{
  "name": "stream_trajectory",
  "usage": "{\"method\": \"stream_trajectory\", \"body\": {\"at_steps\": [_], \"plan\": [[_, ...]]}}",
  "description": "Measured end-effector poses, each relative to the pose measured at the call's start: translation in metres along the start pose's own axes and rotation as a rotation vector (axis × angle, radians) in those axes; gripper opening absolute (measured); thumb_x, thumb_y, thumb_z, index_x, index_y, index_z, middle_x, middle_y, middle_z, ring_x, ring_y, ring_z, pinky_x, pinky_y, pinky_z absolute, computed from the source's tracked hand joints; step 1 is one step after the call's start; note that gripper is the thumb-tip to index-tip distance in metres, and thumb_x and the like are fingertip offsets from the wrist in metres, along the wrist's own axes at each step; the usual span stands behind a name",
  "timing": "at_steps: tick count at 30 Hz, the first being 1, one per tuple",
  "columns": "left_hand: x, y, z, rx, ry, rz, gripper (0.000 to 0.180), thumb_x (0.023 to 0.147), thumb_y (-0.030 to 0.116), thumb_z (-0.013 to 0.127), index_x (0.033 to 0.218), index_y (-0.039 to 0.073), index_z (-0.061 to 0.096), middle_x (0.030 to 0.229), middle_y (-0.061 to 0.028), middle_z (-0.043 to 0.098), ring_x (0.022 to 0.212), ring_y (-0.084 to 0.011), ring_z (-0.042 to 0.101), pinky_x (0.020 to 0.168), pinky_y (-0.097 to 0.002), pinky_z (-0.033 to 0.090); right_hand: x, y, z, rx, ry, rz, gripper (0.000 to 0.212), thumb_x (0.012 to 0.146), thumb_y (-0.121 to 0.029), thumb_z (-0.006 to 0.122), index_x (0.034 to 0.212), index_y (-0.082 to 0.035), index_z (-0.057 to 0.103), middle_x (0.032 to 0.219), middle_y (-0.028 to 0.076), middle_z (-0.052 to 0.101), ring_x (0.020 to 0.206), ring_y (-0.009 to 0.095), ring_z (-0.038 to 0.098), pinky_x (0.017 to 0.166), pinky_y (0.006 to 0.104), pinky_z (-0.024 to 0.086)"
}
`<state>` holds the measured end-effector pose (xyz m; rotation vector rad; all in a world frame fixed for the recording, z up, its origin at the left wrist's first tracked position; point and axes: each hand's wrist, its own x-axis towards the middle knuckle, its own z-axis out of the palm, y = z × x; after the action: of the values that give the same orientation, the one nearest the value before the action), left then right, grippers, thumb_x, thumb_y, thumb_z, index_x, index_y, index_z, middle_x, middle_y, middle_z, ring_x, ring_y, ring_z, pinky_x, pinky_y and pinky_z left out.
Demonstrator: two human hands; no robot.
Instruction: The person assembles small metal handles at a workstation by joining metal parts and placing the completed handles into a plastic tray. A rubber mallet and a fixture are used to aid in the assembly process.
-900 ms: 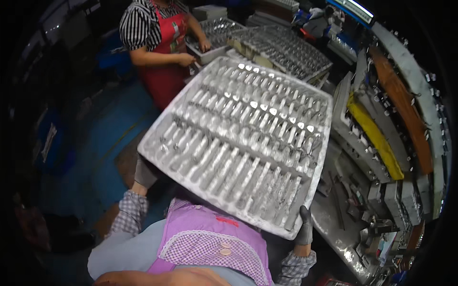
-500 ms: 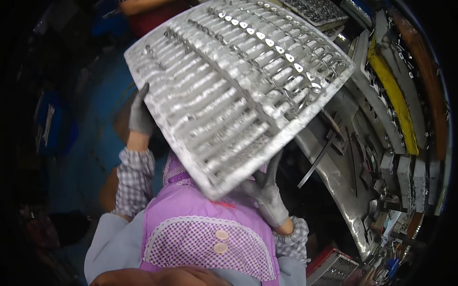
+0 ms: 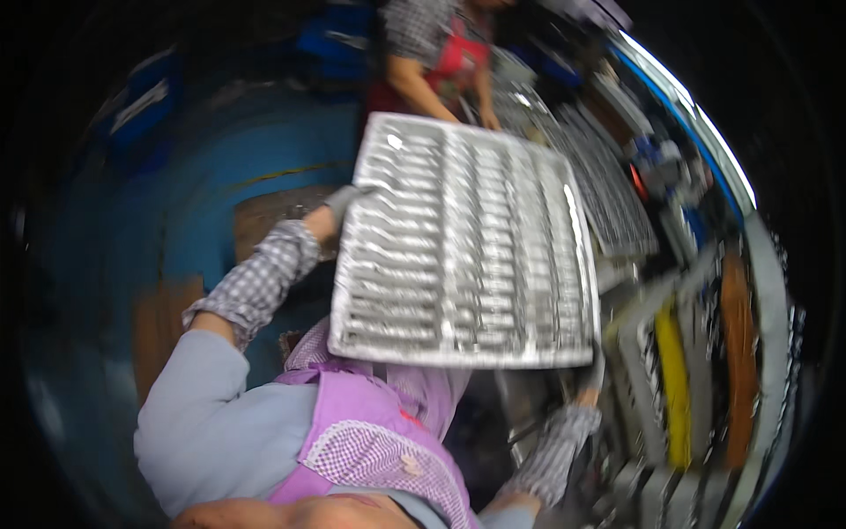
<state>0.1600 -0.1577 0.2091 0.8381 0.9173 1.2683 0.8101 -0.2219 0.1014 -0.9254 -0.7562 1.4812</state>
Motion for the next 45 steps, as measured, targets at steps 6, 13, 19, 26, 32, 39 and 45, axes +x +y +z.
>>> {"method": "stream_trajectory", "body": {"at_steps": [6, 13, 19, 26, 32, 39, 45], "plan": [[-0.023, 0.011, -0.065, 0.114, 0.233, 0.202, 0.049, 0.081, 0.029, 0.078, 0.114, -0.006, 0.067, 0.102, -0.0142, 0.072, 0.085, -0.0224, 0.071, 0.08, -0.0315, 0.056, -0.082, 0.018, 0.032, 0.129, -0.024, -0.009, 0.043, 0.087, -0.026, 0.062, 0.125, -0.005, 0.059, 0.119, 0.013, 0.064, 0.108, 0.03, 0.062, 0.093, 0.0488, 0.05], [-0.031, 0.035, -0.097, -0.188, 0.15, 0.014, 0.043, 0.086, 0.03, 0.073, 0.112, -0.004, 0.068, 0.1, -0.0144, 0.072, 0.081, -0.0243, 0.072, 0.076, -0.031, 0.058, -0.107, -0.025, 0.121, -0.092, 0.104, -0.232, 0.043, 0.089, -0.016, 0.06, 0.122, 0.01, 0.059, 0.117, 0.017, 0.065, 0.107, 0.024, 0.062, 0.098, 0.0399, 0.046], [-0.189, 0.121, -0.391, -0.304, 0.2, -0.104, 0.052, 0.091, 0.029, 0.066, 0.126, -0.009, 0.056, 0.113, -0.0211, 0.067, 0.094, -0.0289, 0.07, 0.086, -0.0402, 0.059, -0.2, 0.15, 0.441, -0.411, 0.231, -0.207, 0.049, 0.081, -0.011, 0.06, 0.125, 0.012, 0.057, 0.112, 0.016, 0.066, 0.097, 0.022, 0.064, 0.089, 0.0344, 0.05], [-0.293, 0.089, -0.782, -0.426, 0.665, -0.21, 0.048, 0.093, 0.032, 0.061, 0.122, -0.005, 0.061, 0.116, -0.0202, 0.067, 0.103, -0.0305, 0.067, 0.093, -0.0383, 0.054, -0.07, 0.407, 0.728, -0.273, -0.184, 0.164, 0.066, 0.085, -0.003, 0.06, 0.146, 0.01, 0.037, 0.129, 0.019, 0.06, 0.116, 0.023, 0.059, 0.102, 0.0322, 0.045], [-0.351, 0.057, -0.873, -0.439, 0.781, -0.276, 0.053, 0.094, 0.03, 0.058, 0.136, -0.001, 0.051, 0.125, -0.0203, 0.063, 0.107, -0.0324, 0.066, 0.097, -0.047, 0.053, 0.052, 0.575, 0.738, -0.569, -0.37, 0.311, 0.045, 0.069, 0.0, 0.074, 0.114, -0.006, 0.07, 0.135, 0.028, 0.057, 0.119, 0.037, 0.062, 0.097, 0.0358, 0.051], [-0.245, 0.087, -0.882, -0.344, 0.809, -0.26, 0.056, 0.091, 0.03, 0.062, 0.138, 0.002, 0.05, 0.126, -0.0182, 0.063, 0.107, -0.0321, 0.066, 0.095, -0.0467, 0.053, 0.081, 0.598, 0.749, -0.339, -0.231, 0.337, 0.04, 0.073, 0.012, 0.066, 0.11, -0.003, 0.071, 0.139, 0.023, 0.055, 0.119, 0.028, 0.061, 0.096, 0.0318, 0.051], [-0.173, -0.024, -0.999, 0.024, 0.879, -0.381, 0.057, 0.087, 0.041, 0.067, 0.123, -0.004, 0.064, 0.121, -0.0185, 0.066, 0.108, -0.0269, 0.065, 0.093, -0.0346, 0.05, 0.153, 0.629, 0.74, -0.143, -0.117, 0.503, 0.075, 0.073, 0.007, 0.068, 0.143, 0.008, 0.042, 0.129, 0.013, 0.062, 0.109, 0.02, 0.062, 0.089, 0.0287, 0.051]]}}
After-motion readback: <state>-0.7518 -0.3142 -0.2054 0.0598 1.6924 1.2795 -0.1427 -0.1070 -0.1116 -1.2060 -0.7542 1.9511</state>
